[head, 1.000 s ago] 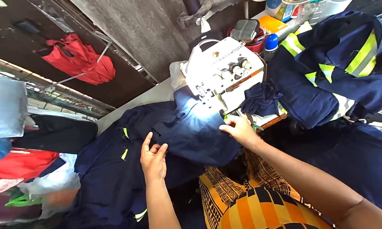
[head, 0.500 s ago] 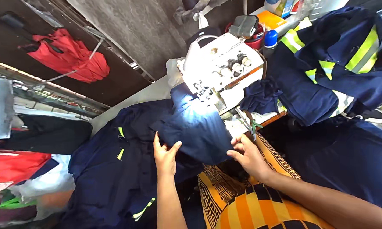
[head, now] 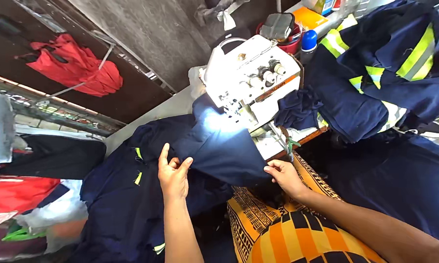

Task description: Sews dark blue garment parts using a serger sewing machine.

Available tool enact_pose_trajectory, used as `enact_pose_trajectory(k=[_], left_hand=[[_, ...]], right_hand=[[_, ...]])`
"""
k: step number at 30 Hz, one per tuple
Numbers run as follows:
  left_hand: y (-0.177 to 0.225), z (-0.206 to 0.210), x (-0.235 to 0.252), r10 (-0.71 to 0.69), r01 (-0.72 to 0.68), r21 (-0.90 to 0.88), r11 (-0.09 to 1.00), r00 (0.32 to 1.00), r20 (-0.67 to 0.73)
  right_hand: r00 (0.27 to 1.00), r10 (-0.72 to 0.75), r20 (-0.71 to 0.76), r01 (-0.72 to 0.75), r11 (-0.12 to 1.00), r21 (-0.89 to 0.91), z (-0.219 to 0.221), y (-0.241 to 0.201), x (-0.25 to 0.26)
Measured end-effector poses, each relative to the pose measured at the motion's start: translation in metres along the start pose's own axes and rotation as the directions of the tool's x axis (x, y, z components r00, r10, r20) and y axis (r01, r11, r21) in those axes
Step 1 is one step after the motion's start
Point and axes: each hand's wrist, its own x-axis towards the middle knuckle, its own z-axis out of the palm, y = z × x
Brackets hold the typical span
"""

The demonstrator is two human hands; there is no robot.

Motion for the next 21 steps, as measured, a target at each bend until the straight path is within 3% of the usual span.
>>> enact_pose_trajectory(k=[10, 14, 17, 19, 21], left_hand=[[0.035, 0.002, 0.081, 0.106, -0.111, -0.040, 0.993, 0.989, -0.101], [0.033, 0.004, 0.102, 0.182, -0.174, 0.105, 0.979, 0.980, -0.075], [0.016, 0.014, 0.064, 0.191, -0.187, 0.166, 0.968, 0.981, -0.010], [-0.005, 0.039, 0.011, 0.085, -0.079, 0.065, 0.995, 0.993, -0.085], [-0.023, 0.069, -0.039, -0.100, 0.095, -0.067, 0.993, 0.991, -0.085]], right_hand=[[0.976, -0.215, 0.035, 0.215, 0.919, -0.330, 0.005, -0.091, 0.046], [0.962, -0.272, 0.019, 0.259, 0.889, -0.377, 0.005, -0.107, 0.068], [0.939, -0.340, 0.060, 0.337, 0.865, -0.372, -0.004, -0.102, 0.070], [0.897, -0.429, 0.105, 0.437, 0.826, -0.356, -0.013, -0.090, 0.071], [0.884, -0.424, 0.196, 0.467, 0.817, -0.338, -0.023, -0.081, 0.067]])
